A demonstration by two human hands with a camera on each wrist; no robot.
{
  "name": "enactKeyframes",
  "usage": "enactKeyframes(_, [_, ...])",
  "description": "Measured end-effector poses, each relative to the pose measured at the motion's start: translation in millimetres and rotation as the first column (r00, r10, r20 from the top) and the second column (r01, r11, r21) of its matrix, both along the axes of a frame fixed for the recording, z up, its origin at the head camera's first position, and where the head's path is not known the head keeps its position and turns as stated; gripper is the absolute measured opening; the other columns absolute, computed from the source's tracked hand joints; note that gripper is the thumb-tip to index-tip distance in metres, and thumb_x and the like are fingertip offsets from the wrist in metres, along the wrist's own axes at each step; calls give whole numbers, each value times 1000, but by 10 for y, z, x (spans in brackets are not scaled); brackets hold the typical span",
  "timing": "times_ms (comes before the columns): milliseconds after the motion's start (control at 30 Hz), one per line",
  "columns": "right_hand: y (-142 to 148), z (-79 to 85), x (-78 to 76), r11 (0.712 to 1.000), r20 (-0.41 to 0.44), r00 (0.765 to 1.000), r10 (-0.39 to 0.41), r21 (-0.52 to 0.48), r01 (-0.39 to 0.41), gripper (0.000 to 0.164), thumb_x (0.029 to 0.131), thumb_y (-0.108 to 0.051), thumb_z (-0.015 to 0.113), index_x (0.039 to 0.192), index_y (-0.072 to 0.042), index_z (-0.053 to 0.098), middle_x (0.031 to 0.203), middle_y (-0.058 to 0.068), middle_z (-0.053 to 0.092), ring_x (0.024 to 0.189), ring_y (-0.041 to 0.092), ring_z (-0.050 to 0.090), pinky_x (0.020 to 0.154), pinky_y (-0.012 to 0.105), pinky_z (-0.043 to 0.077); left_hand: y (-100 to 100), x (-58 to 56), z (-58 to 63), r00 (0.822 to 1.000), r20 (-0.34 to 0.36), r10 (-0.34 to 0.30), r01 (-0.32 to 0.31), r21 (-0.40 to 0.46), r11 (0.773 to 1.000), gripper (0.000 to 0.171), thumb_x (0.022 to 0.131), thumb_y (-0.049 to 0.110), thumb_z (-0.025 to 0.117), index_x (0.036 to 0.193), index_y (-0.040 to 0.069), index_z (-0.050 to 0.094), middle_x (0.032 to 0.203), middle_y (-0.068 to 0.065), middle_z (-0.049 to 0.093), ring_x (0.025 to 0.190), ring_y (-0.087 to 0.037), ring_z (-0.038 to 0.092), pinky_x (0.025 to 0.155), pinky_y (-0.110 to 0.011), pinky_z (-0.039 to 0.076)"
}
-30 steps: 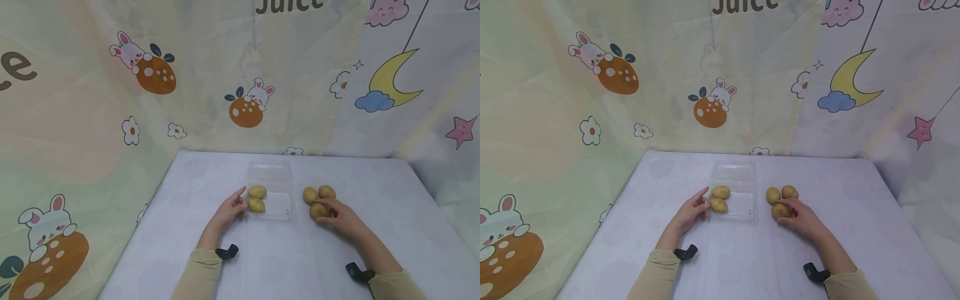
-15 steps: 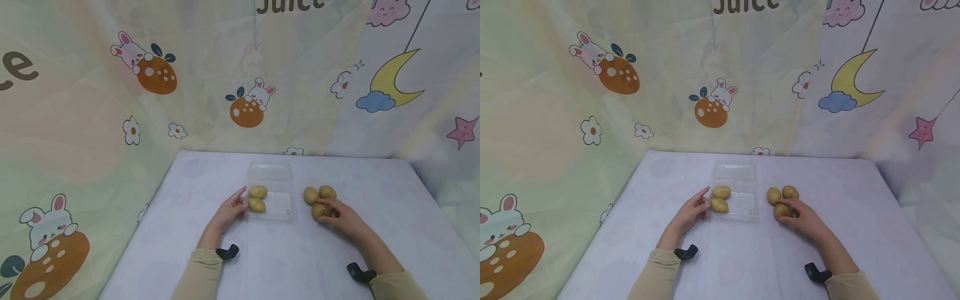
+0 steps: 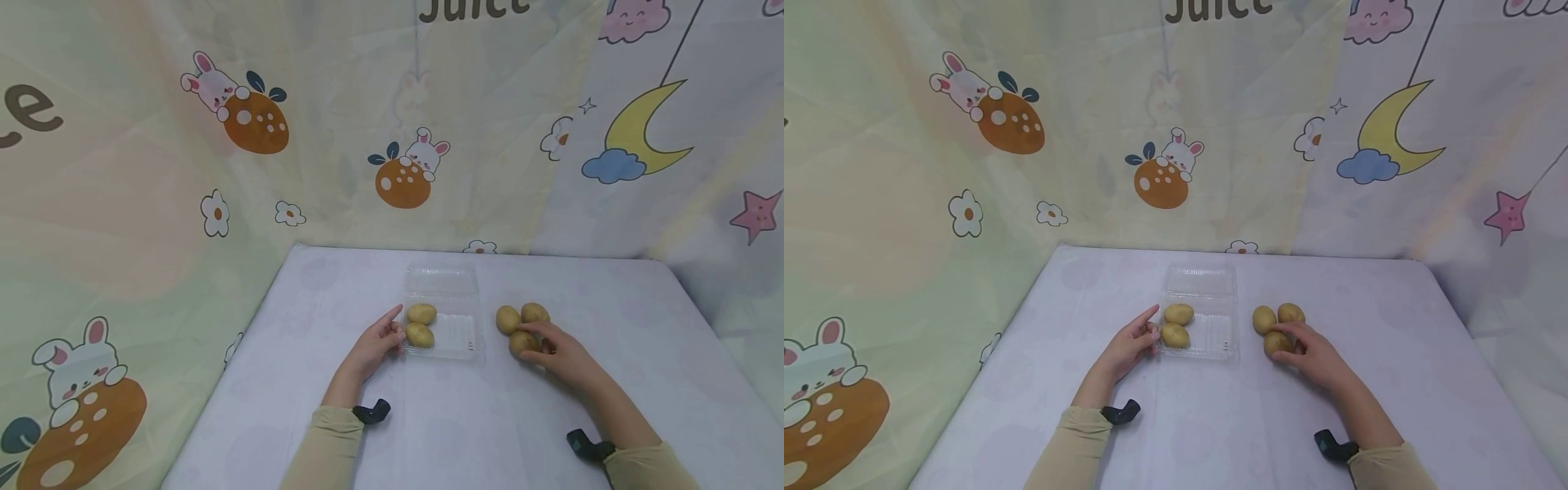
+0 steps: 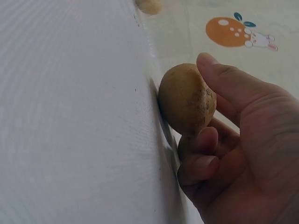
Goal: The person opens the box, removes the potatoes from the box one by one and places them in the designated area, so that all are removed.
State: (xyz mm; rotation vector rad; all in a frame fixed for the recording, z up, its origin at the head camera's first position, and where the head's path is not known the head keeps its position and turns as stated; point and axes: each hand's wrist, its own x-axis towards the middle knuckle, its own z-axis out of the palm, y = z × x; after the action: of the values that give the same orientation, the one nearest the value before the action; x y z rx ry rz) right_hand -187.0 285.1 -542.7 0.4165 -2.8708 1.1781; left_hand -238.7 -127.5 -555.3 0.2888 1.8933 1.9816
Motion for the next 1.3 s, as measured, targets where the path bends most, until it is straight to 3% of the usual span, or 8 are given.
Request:
enactKeyframes(333, [-39, 93, -27, 1000, -16, 1000, -14, 0, 14, 55, 84, -33, 78, 133, -15, 59, 86, 2, 50, 69, 8, 45, 57, 24, 42, 7, 3, -11, 1000, 11, 10, -10, -14, 1000, 69, 94, 14, 64, 154, 29, 34, 101, -1, 51, 79, -14, 58, 77, -28, 54])
enactKeyframes(533, [-176, 296, -54, 1000, 15, 1000, -11, -10, 11, 54, 88, -33, 73, 137, -16, 57, 104, 8, 55, 79, 13, 45, 63, 25, 42, 4, 9, -3, 1000, 7, 8, -8, -6, 1000, 70, 94, 14, 64, 155, 28, 33, 101, -1, 51, 79, -13, 58, 77, -28, 54])
enactKeyframes(800, [-453, 566, -271, 998, 27, 998, 56, -16, -56, 48, 91, -35, 71, 136, -26, 56, 114, 9, 56, 79, 17, 45, 61, 28, 41, 6, 8, 7, 1000, 11, 2, -2, 6, 1000, 71, 94, 14, 64, 155, 27, 31, 101, 0, 50, 80, -12, 57, 76, -27, 55])
enactKeyframes(1100, [-749, 750, -519, 993, 160, 985, 63, 89, -78, 54, 88, -54, 67, 138, -41, 51, 121, 5, 56, 94, 21, 49, 71, 34, 41, 14, 8, 23, 1000, 11, 18, -18, -19, 1000, 69, 94, 14, 65, 154, 30, 34, 101, 0, 51, 81, -13, 57, 78, -28, 55])
enactKeyframes(1300, [-883, 787, -669, 989, 242, 964, 108, 72, -129, 60, 81, -69, 64, 135, -49, 49, 142, -4, 51, 116, 27, 50, 91, 47, 45, 13, 6, 25, 999, 23, 26, -26, -29, 999, 69, 93, 13, 65, 153, 32, 35, 102, -1, 51, 81, -13, 56, 78, -28, 56])
